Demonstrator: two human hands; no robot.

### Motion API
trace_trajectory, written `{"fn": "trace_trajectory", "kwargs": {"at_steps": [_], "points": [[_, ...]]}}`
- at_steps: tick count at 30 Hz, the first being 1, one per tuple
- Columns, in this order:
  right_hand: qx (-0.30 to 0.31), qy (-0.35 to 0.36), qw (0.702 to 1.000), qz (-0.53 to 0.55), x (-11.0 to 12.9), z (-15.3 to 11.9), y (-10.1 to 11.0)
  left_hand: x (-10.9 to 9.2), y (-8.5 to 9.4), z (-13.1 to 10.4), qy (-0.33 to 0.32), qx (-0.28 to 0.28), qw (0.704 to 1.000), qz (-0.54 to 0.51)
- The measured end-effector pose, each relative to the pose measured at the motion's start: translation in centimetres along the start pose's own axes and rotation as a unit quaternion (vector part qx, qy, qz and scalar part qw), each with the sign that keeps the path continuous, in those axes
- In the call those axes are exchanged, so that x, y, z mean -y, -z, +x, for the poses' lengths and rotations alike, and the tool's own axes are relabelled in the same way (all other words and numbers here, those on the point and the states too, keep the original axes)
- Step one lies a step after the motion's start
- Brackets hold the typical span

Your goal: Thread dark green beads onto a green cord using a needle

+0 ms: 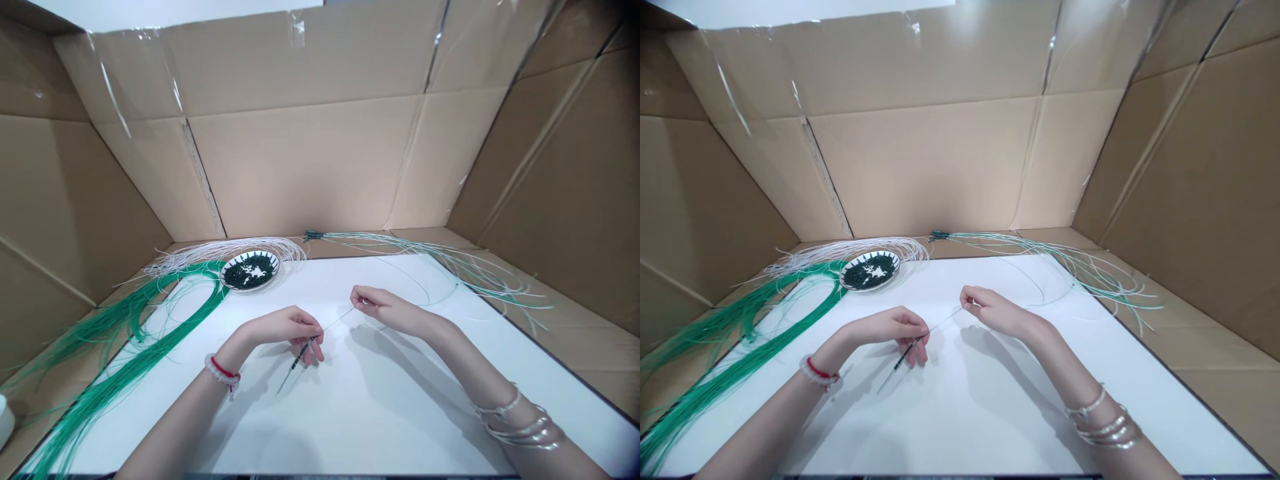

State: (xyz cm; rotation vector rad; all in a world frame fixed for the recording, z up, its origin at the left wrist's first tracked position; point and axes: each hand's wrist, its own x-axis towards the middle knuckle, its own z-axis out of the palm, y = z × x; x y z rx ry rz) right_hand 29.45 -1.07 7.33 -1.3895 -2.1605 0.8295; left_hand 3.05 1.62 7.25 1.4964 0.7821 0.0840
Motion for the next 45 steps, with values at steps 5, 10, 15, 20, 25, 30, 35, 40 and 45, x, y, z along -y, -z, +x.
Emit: {"fn": "trace_trajectory", "kwargs": {"at_steps": [5, 10, 15, 20, 25, 30, 35, 40, 45], "points": [[-0.020, 0.041, 0.998, -0.033, -0.2, 0.0, 0.4, 1.1, 0.6, 0.2, 0.004, 0.049, 0.997, -0.053], [-0.023, 0.059, 0.997, -0.050, -0.1, 0.3, 0.5, 1.6, 1.1, 0.0, -0.002, 0.051, 0.994, -0.093], [0.033, 0.037, 0.998, -0.033, 2.3, -0.1, -1.1, 1.9, 0.6, -0.2, -0.013, 0.033, 0.996, -0.085], [0.077, 0.019, 0.997, 0.011, 4.3, -0.2, -3.9, 1.8, -0.1, -0.9, -0.040, -0.031, 0.996, -0.069], [0.010, 0.031, 0.998, 0.044, 3.6, -0.2, -4.6, 1.6, 0.1, -3.6, -0.037, -0.122, 0.990, -0.055], [-0.074, 0.033, 0.994, 0.074, 3.2, -0.5, -3.8, 1.2, -0.2, -5.5, 0.006, -0.234, 0.970, 0.057], [-0.101, 0.025, 0.988, 0.117, 3.4, -0.9, -3.2, 0.1, -1.9, -5.5, -0.014, -0.315, 0.943, 0.110], [-0.098, 0.020, 0.984, 0.146, 3.4, -1.4, -3.3, 0.0, -3.0, -5.3, -0.044, -0.356, 0.921, 0.153], [-0.106, 0.042, 0.977, 0.181, 3.2, -1.7, -4.0, 1.2, -3.1, -5.0, -0.077, -0.345, 0.902, 0.248]]}}
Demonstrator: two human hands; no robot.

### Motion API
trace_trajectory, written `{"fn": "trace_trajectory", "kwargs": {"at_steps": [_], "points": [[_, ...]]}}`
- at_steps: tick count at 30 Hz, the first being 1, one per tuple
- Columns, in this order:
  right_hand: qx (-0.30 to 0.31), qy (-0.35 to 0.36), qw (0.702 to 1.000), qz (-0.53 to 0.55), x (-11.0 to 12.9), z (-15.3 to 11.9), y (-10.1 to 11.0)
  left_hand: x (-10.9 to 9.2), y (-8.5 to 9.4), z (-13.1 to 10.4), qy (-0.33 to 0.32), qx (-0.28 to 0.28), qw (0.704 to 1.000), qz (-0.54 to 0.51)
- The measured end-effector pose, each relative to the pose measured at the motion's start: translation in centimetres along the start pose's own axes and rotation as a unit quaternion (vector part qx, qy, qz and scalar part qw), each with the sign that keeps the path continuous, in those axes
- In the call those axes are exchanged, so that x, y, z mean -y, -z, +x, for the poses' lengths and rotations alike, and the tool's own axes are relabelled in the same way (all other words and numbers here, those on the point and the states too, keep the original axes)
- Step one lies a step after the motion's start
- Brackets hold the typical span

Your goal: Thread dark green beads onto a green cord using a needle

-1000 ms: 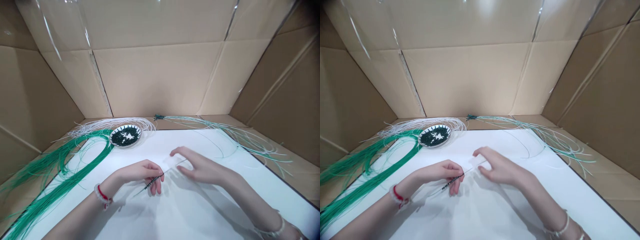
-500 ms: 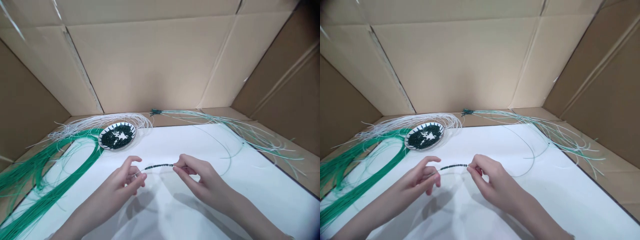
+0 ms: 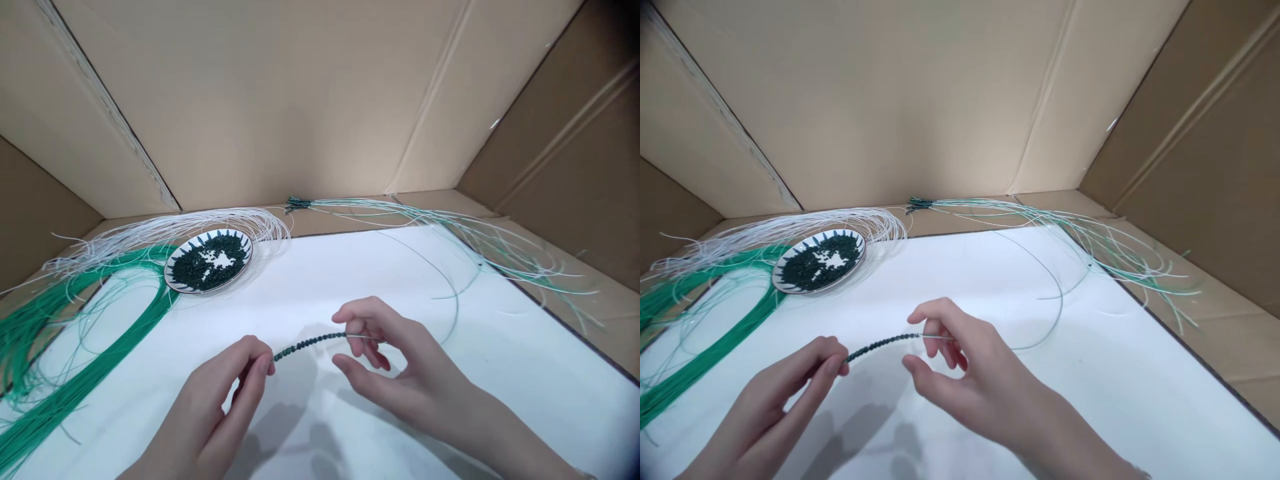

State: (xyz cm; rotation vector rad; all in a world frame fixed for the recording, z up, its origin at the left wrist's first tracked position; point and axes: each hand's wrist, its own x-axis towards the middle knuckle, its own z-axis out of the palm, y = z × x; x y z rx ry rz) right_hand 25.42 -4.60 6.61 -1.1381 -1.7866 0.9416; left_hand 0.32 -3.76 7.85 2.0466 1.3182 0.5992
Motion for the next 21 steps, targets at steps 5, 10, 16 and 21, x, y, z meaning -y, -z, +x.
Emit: {"fn": "trace_trajectory", "kwargs": {"at_steps": [5, 10, 16, 21], "points": [[-0.012, 0.054, 0.998, -0.006, -0.49, -0.11, -0.40, 0.04, -0.49, -0.21, -0.056, -0.003, 0.998, 0.034], [-0.025, 0.089, 0.996, -0.008, -0.34, 0.07, -0.46, -0.21, -0.35, -0.27, -0.057, -0.011, 0.998, 0.035], [-0.026, 0.077, 0.997, -0.011, 0.28, 0.26, -0.43, 0.03, -0.14, -0.07, -0.090, 0.030, 0.995, 0.030], [-0.024, 0.055, 0.998, 0.003, 0.42, 0.35, -0.36, -0.21, -0.35, -0.35, -0.030, 0.016, 0.999, 0.011]]}}
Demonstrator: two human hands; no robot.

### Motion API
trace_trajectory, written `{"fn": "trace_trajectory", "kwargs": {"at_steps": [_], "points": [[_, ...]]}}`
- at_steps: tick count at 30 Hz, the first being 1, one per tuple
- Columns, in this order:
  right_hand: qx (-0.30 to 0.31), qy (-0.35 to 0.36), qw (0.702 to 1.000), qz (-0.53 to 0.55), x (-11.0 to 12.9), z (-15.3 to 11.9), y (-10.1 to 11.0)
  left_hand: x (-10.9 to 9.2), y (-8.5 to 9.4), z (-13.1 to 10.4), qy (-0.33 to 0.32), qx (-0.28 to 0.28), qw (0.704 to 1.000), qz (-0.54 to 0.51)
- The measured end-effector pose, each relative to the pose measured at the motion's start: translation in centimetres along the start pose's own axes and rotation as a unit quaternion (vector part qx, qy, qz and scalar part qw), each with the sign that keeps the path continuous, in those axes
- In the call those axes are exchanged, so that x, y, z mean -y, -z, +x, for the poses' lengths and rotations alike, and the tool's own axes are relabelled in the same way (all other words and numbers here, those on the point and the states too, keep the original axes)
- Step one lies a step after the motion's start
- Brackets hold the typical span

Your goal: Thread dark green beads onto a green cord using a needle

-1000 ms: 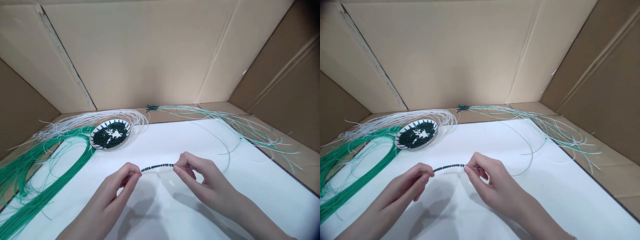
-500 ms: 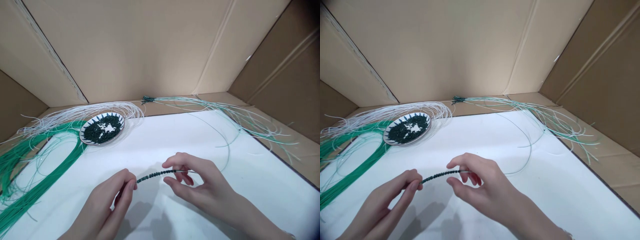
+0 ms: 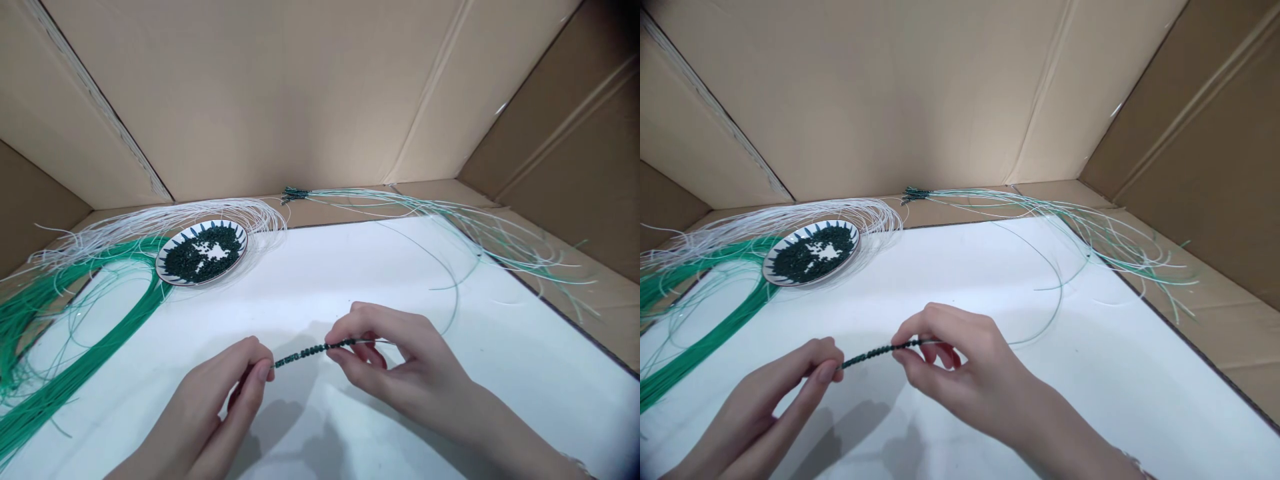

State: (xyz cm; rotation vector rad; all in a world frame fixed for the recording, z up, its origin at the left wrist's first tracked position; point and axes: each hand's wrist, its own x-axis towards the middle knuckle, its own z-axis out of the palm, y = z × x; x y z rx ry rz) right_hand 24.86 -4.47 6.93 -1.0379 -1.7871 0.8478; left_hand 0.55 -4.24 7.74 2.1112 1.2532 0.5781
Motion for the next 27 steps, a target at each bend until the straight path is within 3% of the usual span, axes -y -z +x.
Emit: {"fn": "trace_trajectory", "kwargs": {"at_steps": [7, 14, 19, 27], "points": [[0.019, -0.050, 0.999, 0.013, -0.1, -0.4, -0.2, -1.1, -0.1, -0.1, 0.070, -0.034, 0.993, -0.087], [0.020, -0.073, 0.995, 0.062, -0.2, -0.3, -1.4, -1.2, 0.1, 0.0, 0.121, -0.032, 0.978, -0.169], [0.005, -0.071, 0.995, 0.074, -0.5, -0.6, -1.7, -0.6, 0.0, -0.2, 0.065, -0.034, 0.977, -0.198], [0.045, -0.111, 0.989, 0.089, -0.4, -0.8, -1.8, -0.7, -0.8, 0.2, -0.062, -0.048, 0.990, -0.121]]}}
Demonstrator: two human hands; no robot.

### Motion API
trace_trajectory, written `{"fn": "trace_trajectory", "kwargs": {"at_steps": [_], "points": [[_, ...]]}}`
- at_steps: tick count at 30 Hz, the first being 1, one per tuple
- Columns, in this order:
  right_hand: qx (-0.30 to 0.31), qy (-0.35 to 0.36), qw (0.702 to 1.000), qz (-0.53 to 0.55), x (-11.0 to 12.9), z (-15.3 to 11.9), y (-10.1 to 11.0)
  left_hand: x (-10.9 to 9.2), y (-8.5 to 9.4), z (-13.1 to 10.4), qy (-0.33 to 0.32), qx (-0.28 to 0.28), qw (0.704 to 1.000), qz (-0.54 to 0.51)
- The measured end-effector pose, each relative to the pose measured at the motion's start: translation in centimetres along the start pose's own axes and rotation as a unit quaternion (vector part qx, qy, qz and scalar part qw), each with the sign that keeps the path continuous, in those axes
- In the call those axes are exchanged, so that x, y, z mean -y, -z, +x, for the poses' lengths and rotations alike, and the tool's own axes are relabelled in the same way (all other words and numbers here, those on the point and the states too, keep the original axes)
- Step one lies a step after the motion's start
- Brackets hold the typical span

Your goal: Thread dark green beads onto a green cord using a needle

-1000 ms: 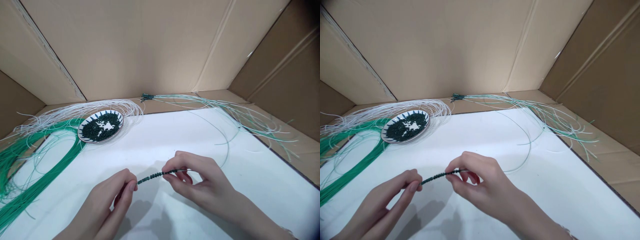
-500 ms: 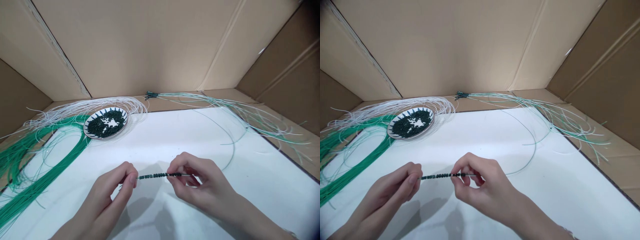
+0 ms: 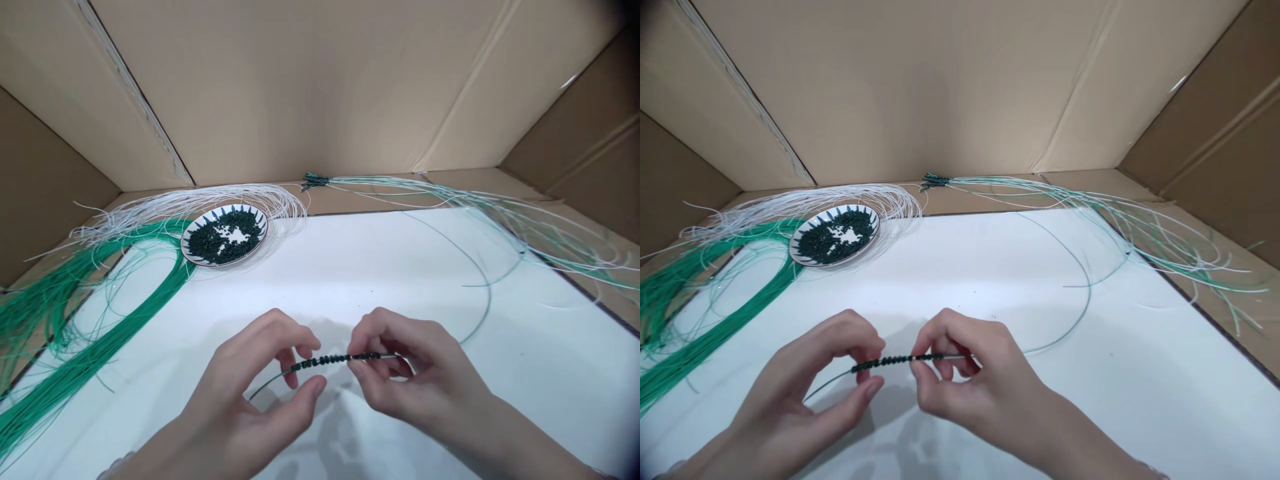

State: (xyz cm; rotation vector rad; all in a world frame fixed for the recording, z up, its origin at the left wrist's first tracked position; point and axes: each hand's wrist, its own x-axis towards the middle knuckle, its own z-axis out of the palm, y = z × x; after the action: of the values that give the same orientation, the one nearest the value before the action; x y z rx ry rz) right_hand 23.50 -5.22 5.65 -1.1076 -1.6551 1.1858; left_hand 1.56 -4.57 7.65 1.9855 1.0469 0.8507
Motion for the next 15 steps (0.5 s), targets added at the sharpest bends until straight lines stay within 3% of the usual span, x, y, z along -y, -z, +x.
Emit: {"fn": "trace_trajectory", "kwargs": {"at_steps": [5, 15], "points": [[0.017, -0.017, 1.000, 0.004, 0.05, -0.23, -0.24, 0.10, 0.10, 0.24, -0.040, 0.005, 0.999, 0.011], [0.030, -0.024, 0.999, -0.006, 0.32, -0.30, -0.26, 0.01, 0.10, 0.33, -0.027, 0.008, 0.999, 0.020]]}}
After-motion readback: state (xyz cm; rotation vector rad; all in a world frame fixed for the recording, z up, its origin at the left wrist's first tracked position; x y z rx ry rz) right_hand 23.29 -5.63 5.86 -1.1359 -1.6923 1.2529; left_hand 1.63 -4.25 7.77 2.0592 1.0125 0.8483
